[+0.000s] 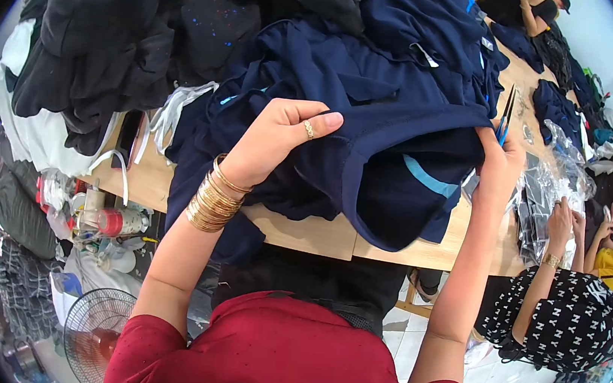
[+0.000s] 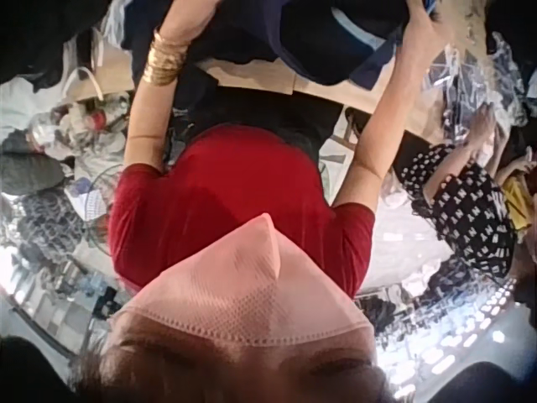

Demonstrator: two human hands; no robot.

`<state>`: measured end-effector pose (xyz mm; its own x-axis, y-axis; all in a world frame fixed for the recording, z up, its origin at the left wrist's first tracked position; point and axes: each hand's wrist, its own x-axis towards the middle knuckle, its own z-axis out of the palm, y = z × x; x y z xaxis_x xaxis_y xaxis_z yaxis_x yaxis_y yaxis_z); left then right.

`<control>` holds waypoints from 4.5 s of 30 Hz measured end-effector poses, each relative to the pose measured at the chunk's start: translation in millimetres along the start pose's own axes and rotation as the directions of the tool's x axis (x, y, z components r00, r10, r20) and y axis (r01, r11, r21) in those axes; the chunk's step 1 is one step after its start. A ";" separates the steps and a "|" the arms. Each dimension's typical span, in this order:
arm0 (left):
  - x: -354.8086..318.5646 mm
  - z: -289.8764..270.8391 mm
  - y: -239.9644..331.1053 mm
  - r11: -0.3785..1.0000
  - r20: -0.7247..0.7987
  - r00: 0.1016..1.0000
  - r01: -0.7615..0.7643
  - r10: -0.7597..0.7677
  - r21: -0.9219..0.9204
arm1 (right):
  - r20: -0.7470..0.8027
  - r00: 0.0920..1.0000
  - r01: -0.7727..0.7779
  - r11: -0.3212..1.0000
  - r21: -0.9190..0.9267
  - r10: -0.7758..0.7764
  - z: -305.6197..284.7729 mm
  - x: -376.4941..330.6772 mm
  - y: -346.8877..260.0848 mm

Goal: The person trims loose threads from garments on a table using snips.

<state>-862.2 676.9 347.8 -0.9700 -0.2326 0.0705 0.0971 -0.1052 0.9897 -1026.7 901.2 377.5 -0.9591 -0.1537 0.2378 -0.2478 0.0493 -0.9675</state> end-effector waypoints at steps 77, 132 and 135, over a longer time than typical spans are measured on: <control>-86.5 16.4 -16.9 0.911 0.544 0.766 0.128 -0.341 0.392 | 0.138 0.897 -0.373 0.885 -0.278 0.421 -64.0 -86.6 98.6; 79.2 -26.0 -37.3 0.460 0.361 0.931 -0.346 0.057 0.818 | 0.475 0.783 0.608 0.650 -0.455 -0.401 -1.2 96.5 -35.7; 82.3 -23.1 -12.4 0.698 0.235 0.964 -0.253 0.124 0.670 | 0.315 0.939 0.266 0.285 -0.921 0.141 -103.5 41.3 123.3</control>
<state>-938.1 636.7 338.5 -0.9754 -0.0104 0.2201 0.1640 0.6331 0.7565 -1111.1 1003.0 276.8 -0.8920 -0.4481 0.0596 -0.4520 0.8820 -0.1337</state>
